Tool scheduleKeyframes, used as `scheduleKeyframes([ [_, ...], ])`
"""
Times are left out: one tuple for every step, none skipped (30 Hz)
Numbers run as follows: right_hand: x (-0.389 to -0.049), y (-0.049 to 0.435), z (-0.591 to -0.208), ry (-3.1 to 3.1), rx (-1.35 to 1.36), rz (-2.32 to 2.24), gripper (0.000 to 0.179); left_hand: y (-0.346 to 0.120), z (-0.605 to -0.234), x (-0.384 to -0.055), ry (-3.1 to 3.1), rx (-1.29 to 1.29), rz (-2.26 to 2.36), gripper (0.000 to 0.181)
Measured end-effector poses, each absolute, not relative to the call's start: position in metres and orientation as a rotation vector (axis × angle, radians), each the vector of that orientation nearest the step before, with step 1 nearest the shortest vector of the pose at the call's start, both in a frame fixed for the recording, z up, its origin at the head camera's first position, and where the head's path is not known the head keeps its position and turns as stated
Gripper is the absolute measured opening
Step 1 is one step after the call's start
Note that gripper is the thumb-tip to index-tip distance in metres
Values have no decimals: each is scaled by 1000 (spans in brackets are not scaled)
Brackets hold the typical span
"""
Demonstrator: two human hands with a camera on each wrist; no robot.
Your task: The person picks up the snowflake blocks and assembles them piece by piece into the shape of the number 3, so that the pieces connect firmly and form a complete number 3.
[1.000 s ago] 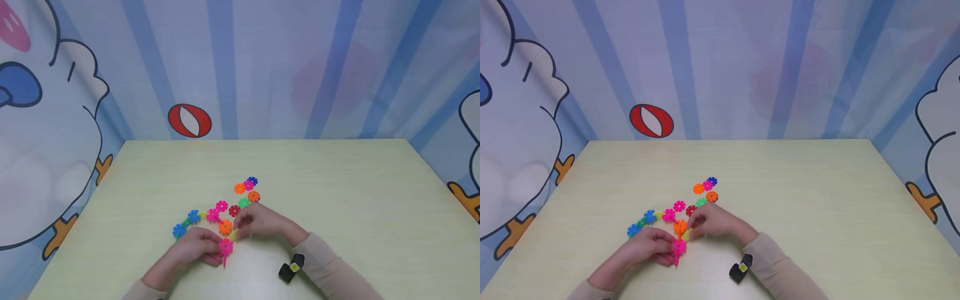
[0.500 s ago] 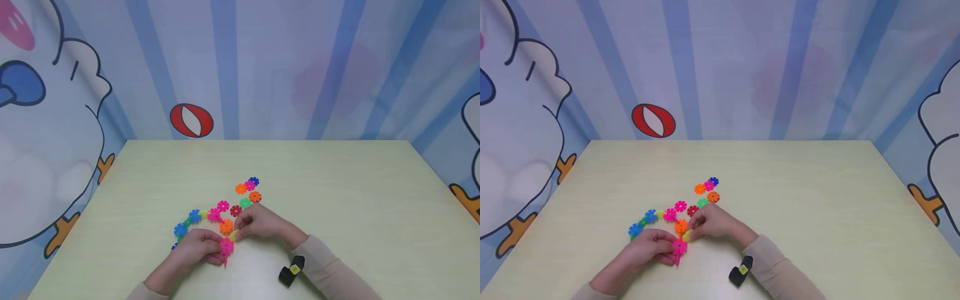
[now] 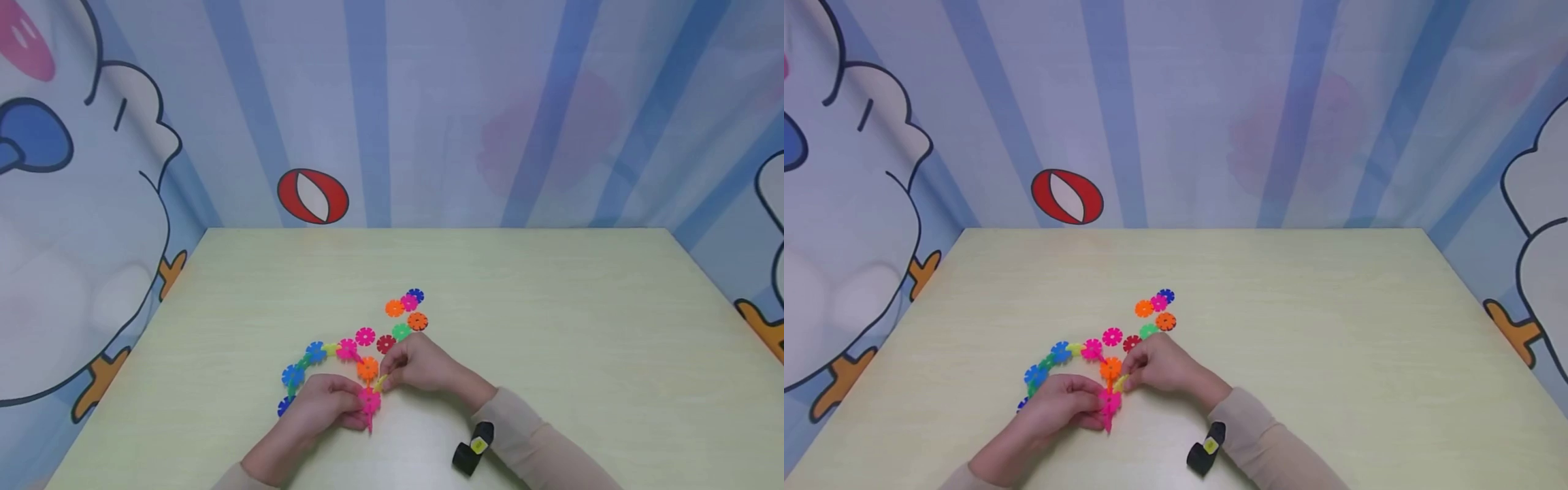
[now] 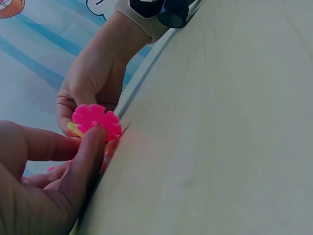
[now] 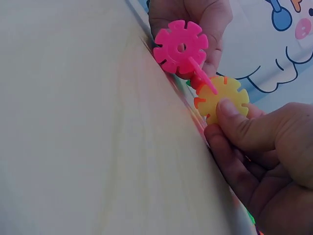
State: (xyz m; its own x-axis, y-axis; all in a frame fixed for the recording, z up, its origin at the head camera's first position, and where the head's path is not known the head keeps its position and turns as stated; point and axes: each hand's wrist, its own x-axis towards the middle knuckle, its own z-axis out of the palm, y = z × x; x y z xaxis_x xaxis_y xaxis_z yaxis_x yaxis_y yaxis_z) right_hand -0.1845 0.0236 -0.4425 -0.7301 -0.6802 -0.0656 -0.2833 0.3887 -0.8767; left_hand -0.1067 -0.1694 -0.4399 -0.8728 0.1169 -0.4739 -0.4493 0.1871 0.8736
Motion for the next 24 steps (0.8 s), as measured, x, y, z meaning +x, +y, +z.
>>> scheduleKeyframes([
  [-185, 23, -443, 2234, -826, -1293, 7, -170, -440, -107, 2030, -317, 1733, 22],
  [-185, 22, -443, 2228, -826, -1299, 7, -170, -440, -107, 2031, -318, 1737, 22],
  [-185, 22, -444, 2225, -827, -1299, 7, -170, -440, -107, 2032, -319, 1740, 22],
  [-185, 22, -444, 2219, -830, -1299, 6, -170, -440, -107, 2034, -315, 1737, 22],
  [-186, 22, -445, 2218, -833, -1295, 6, -171, -440, -107, 2036, -314, 1733, 22],
  [-186, 22, -446, 2218, -838, -1289, 6, -171, -440, -107, 2035, -309, 1730, 23],
  [-186, 22, -446, 2216, -844, -1284, 6, -171, -440, -107, 2036, -307, 1725, 23],
  [-187, 23, -446, 2211, -847, -1280, 6, -172, -440, -107, 2034, -299, 1725, 23],
  [-188, 23, -446, 2208, -851, -1272, 6, -172, -439, -108, 2031, -292, 1723, 24],
  [-189, 24, -446, 2205, -854, -1262, 6, -172, -439, -108, 2027, -284, 1724, 24],
  [-190, 25, -445, 2199, -854, -1251, 6, -172, -438, -108, 2024, -278, 1725, 24],
  [-191, 26, -444, 2190, -852, -1242, 7, -172, -438, -108, 2020, -272, 1729, 24],
  [-192, 27, -443, 2182, -847, -1230, 7, -172, -438, -109, 2019, -269, 1729, 23],
  [-193, 27, -441, 2177, -837, -1218, 8, -172, -438, -109, 2017, -265, 1733, 23],
  [-195, 28, -439, 2177, -826, -1204, 9, -172, -438, -108, 2016, -266, 1733, 23],
  [-197, 29, -437, 2178, -815, -1189, 9, -172, -438, -108, 2015, -263, 1739, 23],
  [-200, 30, -435, 2176, -818, -1182, 11, -172, -439, -108, 2016, -261, 1742, 23],
  [-203, 31, -431, 2178, -819, -1178, 11, -172, -439, -108, 2015, -263, 1744, 23],
  [-206, 31, -428, 2180, -822, -1169, 12, -172, -439, -108, 2017, -265, 1745, 23],
  [-211, 31, -425, 2177, -830, -1167, 12, -172, -439, -108, 2019, -266, 1746, 23],
  [-216, 30, -422, 2173, -839, -1166, 13, -172, -439, -108, 2020, -265, 1745, 23],
  [-221, 29, -420, 2166, -846, -1166, 14, -172, -439, -108, 2022, -260, 1747, 23],
  [-226, 27, -417, 2165, -854, -1168, 15, -172, -439, -107, 2023, -260, 1746, 23],
  [-231, 25, -415, 2169, -846, -1162, 17, -172, -439, -107, 2022, -264, 1745, 23],
])
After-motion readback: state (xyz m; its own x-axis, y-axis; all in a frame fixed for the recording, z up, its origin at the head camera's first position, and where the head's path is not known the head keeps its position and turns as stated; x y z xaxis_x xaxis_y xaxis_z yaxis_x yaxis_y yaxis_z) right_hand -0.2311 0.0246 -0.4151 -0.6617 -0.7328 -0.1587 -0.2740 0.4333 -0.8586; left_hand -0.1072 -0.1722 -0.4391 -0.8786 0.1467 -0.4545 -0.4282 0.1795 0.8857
